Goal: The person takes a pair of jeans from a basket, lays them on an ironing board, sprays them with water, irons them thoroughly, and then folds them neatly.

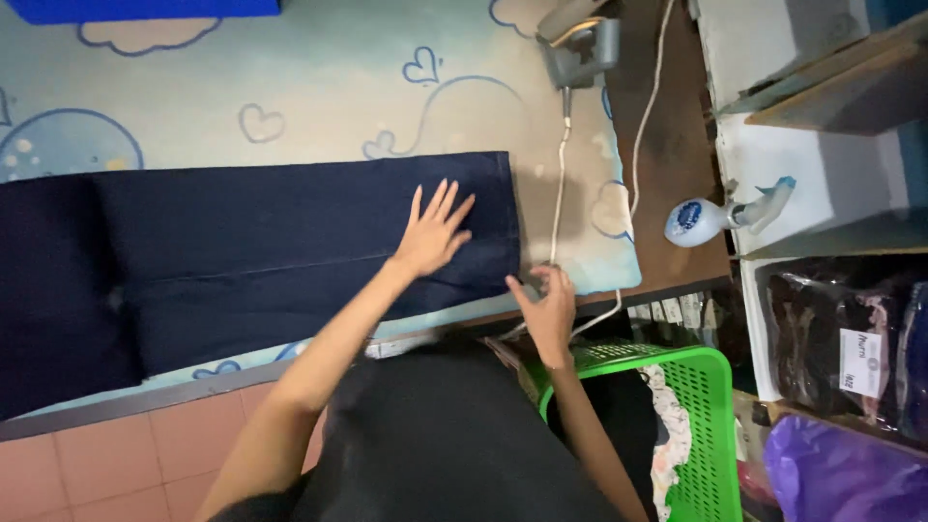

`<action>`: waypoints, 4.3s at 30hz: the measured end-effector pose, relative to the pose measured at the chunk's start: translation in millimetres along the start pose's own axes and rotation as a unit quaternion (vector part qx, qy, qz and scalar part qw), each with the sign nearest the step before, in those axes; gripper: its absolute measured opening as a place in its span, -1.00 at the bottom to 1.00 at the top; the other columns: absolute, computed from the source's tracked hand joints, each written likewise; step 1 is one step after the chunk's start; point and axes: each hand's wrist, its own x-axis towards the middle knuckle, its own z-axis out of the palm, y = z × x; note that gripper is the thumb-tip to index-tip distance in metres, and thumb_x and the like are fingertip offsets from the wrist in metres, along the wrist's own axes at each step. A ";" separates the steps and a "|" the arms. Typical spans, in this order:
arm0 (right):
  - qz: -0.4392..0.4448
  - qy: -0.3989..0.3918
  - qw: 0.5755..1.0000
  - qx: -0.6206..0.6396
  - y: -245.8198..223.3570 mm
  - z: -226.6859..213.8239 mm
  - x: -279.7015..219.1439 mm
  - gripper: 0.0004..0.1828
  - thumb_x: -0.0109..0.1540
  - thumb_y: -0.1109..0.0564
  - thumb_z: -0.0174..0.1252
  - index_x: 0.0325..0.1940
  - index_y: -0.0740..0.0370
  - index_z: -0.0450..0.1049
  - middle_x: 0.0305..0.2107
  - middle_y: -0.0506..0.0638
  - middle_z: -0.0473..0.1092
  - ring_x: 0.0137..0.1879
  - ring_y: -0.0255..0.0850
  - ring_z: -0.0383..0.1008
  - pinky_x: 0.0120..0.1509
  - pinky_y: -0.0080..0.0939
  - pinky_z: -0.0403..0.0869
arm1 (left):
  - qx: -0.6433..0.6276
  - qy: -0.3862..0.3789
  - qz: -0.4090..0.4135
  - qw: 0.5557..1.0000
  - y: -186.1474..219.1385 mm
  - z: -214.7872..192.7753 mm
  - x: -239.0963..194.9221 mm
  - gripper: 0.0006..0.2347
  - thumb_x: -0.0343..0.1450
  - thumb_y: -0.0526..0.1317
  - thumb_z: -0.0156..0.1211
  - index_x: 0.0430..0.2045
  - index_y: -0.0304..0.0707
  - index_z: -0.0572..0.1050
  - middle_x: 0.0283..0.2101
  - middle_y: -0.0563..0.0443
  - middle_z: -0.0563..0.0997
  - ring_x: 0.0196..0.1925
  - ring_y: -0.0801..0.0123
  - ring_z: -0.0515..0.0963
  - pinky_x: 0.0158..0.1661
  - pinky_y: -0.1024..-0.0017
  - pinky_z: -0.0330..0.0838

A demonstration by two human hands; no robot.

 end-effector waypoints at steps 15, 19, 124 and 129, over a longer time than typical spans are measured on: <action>0.018 -0.189 0.947 0.258 37.6 5.3 24.5 -0.67 0.37 0.06 0.18 0.14 0.30 0.47 -0.07 0.38 0.52 0.20 0.24 0.48 0.31 0.24 0.37 | -0.107 0.085 -0.117 0.984 -31.0 43.2 171.6 -0.82 0.42 0.10 0.21 -0.45 0.16 0.48 -0.44 0.23 0.48 -0.21 0.23 0.59 -0.12 0.16 0.47; -0.029 -0.208 0.948 0.239 70.3 -22.4 44.8 -0.73 0.36 0.10 0.15 0.09 0.28 0.54 -0.17 0.22 0.59 0.08 -0.08 0.54 0.22 0.11 0.44 | -0.156 0.135 -0.144 0.968 -1.6 13.5 162.2 -0.88 0.51 -0.02 0.08 -0.38 0.10 0.42 -0.44 0.15 0.51 -0.22 0.20 0.64 -0.11 0.19 0.51; 0.064 -0.117 0.951 0.279 -89.3 91.8 -7.7 -0.70 0.21 0.17 0.27 -0.03 0.38 0.56 -0.55 0.18 0.51 -0.68 -0.14 0.47 -0.73 -0.25 0.47 | 0.106 0.095 -0.152 0.978 -42.8 -32.6 -328.0 -0.38 0.52 0.11 -0.11 0.48 -0.12 0.03 0.51 -0.25 0.08 0.56 0.01 0.02 0.47 0.05 -0.17; 0.033 -0.165 0.952 0.255 -181.4 124.5 -57.4 -0.81 0.14 0.13 0.34 -0.46 0.32 0.60 -0.69 0.12 0.47 -0.71 -0.15 0.46 -0.69 -0.19 0.46 | 0.143 0.130 -0.205 0.960 -50.5 -38.2 -358.1 -0.41 0.55 0.11 -0.18 0.46 -0.21 0.07 0.51 -0.29 0.09 0.58 0.00 -0.02 0.49 0.05 -0.20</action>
